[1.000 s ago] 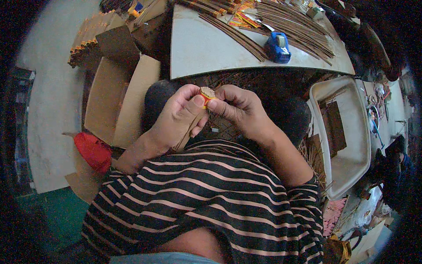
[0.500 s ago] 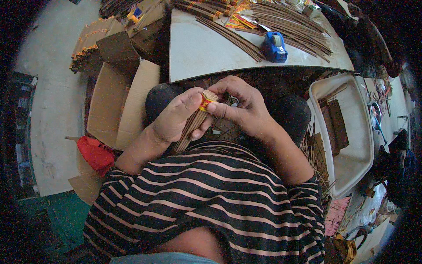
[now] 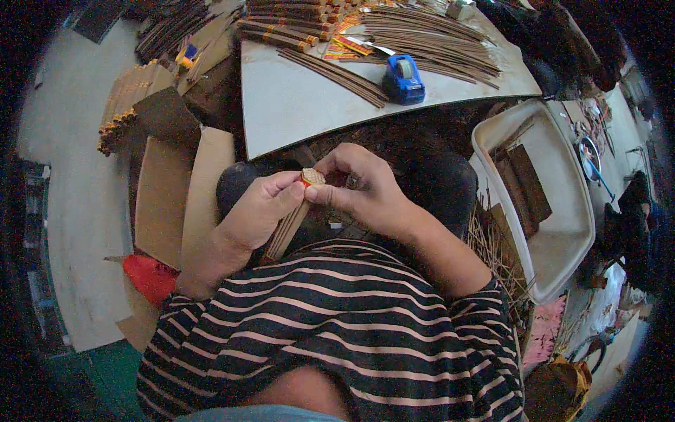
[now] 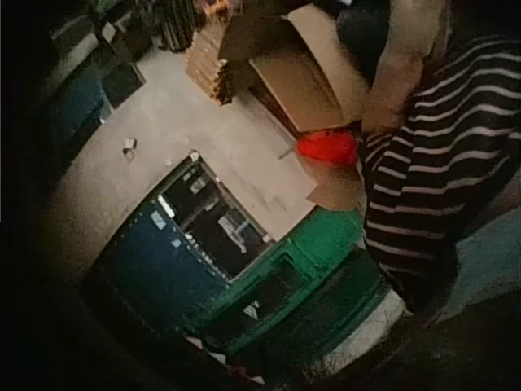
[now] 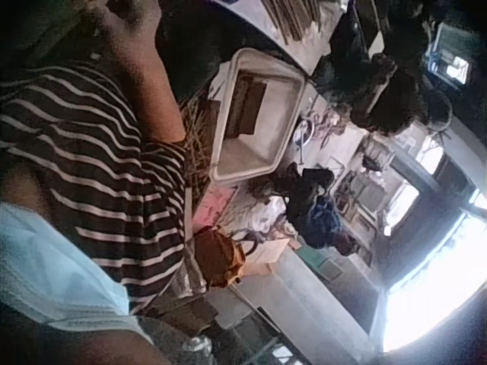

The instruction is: The person gathers loose incense sticks, aligns them into bundles, and secures each bundle with a small paper band. They repeat this process, placing completed bundles into a nearby cardboard box.

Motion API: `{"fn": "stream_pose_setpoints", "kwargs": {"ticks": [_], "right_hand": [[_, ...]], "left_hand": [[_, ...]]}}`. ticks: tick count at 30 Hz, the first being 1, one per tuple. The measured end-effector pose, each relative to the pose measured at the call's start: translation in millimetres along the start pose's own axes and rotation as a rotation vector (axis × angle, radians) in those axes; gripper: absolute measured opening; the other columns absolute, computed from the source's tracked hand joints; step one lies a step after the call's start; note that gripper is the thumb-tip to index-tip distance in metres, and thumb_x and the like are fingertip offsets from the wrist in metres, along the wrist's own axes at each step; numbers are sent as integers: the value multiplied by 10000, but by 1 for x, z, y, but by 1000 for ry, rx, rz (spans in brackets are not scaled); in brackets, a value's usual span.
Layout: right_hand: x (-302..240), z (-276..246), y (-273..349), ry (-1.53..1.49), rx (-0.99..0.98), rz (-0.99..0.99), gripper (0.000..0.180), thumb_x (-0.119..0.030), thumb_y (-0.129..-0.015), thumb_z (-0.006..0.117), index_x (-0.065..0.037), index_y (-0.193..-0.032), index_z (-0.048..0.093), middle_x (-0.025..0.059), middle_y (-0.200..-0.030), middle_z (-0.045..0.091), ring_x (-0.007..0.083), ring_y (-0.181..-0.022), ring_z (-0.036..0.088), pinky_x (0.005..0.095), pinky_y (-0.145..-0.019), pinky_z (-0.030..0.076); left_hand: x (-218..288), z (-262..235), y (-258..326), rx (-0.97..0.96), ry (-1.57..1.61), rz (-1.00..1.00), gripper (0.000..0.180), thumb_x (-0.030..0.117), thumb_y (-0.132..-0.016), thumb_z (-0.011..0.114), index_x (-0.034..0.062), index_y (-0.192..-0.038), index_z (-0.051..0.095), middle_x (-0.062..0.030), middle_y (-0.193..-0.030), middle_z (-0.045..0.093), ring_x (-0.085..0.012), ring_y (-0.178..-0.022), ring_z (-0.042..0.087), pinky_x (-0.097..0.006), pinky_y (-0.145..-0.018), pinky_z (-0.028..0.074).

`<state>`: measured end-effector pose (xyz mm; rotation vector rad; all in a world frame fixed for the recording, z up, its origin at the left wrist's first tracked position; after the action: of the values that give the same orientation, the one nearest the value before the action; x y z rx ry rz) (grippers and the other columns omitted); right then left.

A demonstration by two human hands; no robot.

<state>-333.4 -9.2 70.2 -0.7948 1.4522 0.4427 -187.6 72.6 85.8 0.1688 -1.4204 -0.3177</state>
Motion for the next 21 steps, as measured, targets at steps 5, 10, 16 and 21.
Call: {"fn": "stream_pose_setpoints", "kwargs": {"ticks": [5,10,16,21], "right_hand": [[5,-10,0,2,15,-13,259,-181,-720,725,-5,-845,582,31,-760,533,88,-674,520,222,-584,437],[20,-32,-15,-239,-93,223,214,-181,-771,679,-12,-866,587,16,-805,558,84,-715,521,230,-638,439],[96,-165,-76,646,479,249,295,-238,-826,581,31,-946,594,66,-776,585,122,-665,510,272,-616,427],[121,-191,-104,410,287,642,390,-326,-758,647,35,-902,612,60,-734,583,128,-618,506,274,-560,423]], "left_hand": [[-1,2,-10,-98,251,-185,246,285,-913,463,48,-957,517,1,-707,541,-54,-564,490,-178,-520,413],[0,1,-31,-73,98,-135,256,313,-913,455,64,-939,509,19,-671,510,-31,-527,448,-160,-473,365],[42,-12,-106,48,-74,105,322,358,-915,426,45,-896,502,7,-655,512,-40,-468,421,-173,-415,342],[49,-22,-210,-70,91,237,330,359,-905,449,32,-924,494,-84,-753,596,-53,-466,448,-167,-410,364]]}}
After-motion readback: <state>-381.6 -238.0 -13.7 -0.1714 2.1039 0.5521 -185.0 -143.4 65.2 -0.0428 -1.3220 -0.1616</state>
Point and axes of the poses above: each hand's wrist, its own y-axis away from the middle knuckle, its own z-axis out of the palm, x = y × z, the point moved 2 cm from there along -y, towards the middle knuckle
